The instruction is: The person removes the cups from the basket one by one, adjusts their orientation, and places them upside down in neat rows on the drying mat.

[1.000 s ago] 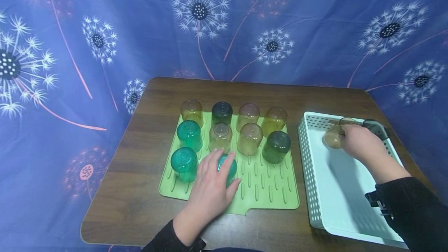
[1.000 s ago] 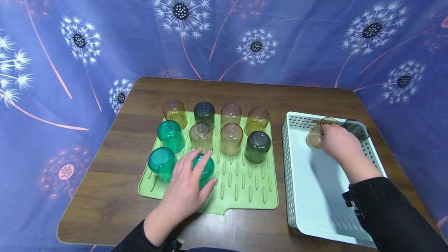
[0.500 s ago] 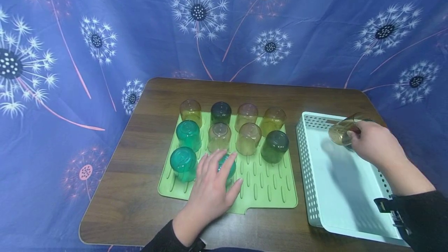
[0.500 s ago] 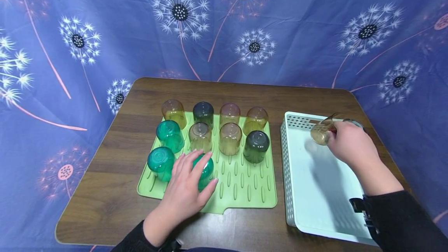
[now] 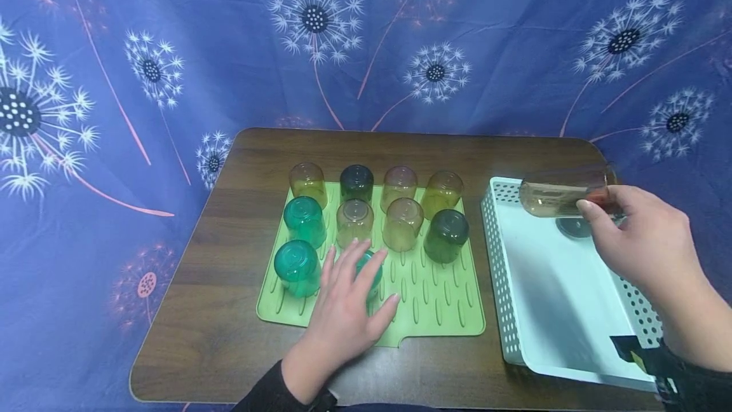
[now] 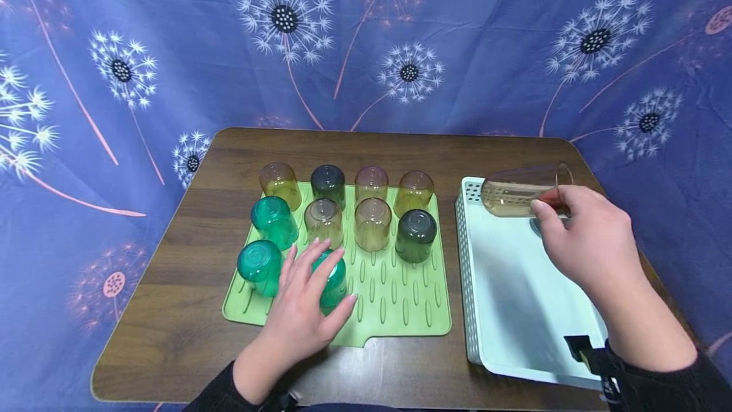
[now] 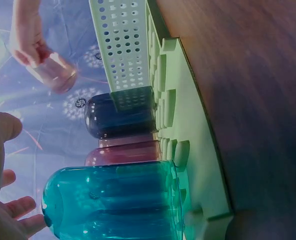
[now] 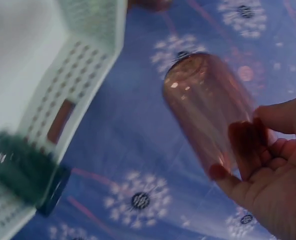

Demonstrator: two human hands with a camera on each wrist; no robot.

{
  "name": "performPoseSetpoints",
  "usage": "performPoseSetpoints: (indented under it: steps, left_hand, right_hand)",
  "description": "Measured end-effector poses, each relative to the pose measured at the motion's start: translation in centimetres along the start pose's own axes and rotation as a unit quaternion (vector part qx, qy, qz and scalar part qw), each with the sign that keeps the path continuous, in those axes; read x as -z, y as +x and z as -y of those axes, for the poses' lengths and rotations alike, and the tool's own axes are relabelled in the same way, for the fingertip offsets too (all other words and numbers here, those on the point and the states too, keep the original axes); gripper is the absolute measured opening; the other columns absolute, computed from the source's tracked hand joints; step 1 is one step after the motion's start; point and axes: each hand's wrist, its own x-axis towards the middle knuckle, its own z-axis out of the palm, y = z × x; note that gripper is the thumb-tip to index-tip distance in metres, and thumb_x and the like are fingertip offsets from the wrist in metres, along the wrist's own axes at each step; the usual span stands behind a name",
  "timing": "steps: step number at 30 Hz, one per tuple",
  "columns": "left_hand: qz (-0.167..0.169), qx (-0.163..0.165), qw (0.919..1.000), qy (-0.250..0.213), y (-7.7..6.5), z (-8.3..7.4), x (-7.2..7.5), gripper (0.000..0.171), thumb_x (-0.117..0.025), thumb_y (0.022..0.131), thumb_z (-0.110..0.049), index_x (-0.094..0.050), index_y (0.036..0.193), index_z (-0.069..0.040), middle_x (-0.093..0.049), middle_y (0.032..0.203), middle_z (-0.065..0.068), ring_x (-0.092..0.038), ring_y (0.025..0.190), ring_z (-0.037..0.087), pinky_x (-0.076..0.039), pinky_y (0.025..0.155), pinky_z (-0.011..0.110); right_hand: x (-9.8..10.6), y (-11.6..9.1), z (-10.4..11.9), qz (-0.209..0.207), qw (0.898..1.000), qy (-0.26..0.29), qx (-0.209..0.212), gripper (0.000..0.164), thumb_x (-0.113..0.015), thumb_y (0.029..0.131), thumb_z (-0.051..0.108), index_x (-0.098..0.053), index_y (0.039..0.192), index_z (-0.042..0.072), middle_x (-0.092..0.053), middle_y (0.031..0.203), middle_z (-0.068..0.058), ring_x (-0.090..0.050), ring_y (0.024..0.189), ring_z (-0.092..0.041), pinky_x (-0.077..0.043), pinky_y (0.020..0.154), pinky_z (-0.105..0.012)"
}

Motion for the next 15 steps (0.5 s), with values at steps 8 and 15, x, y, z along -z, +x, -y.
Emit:
performPoseSetpoints:
  steps: [8,15]
  left_hand:
    - [-0.069,-0.067,0.9948,-0.033,0.5,-0.5,-0.1,0.068,-0.075,0.084,-0.039,-0.054,0.141,-0.008,-0.053,0.142,0.020,-0.052,0.132,0.038,-0.032,0.112,0.069]
    - [-0.097,-0.137,0.9845,-0.051,0.9,-1.2,0.0,0.068,-0.073,0.088,-0.047,-0.055,0.138,-0.004,-0.052,0.139,0.021,-0.053,0.129,0.034,-0.040,0.108,0.065]
  right_hand:
    - [-1.6,-3.9,2.4,0.013,0.965,0.259,0.047,0.011,-0.060,0.102,0.010,-0.065,0.103,0.001,-0.067,0.092,0.019,-0.056,0.081,0.015,-0.043,0.067,-0.007]
    - [-5.5,-6.4,4.8,0.149,0.836,0.518,0.101,0.017,-0.050,0.100,-0.008,-0.060,0.092,0.002,-0.069,0.093,0.005,-0.070,0.099,-0.001,-0.053,0.086,-0.013]
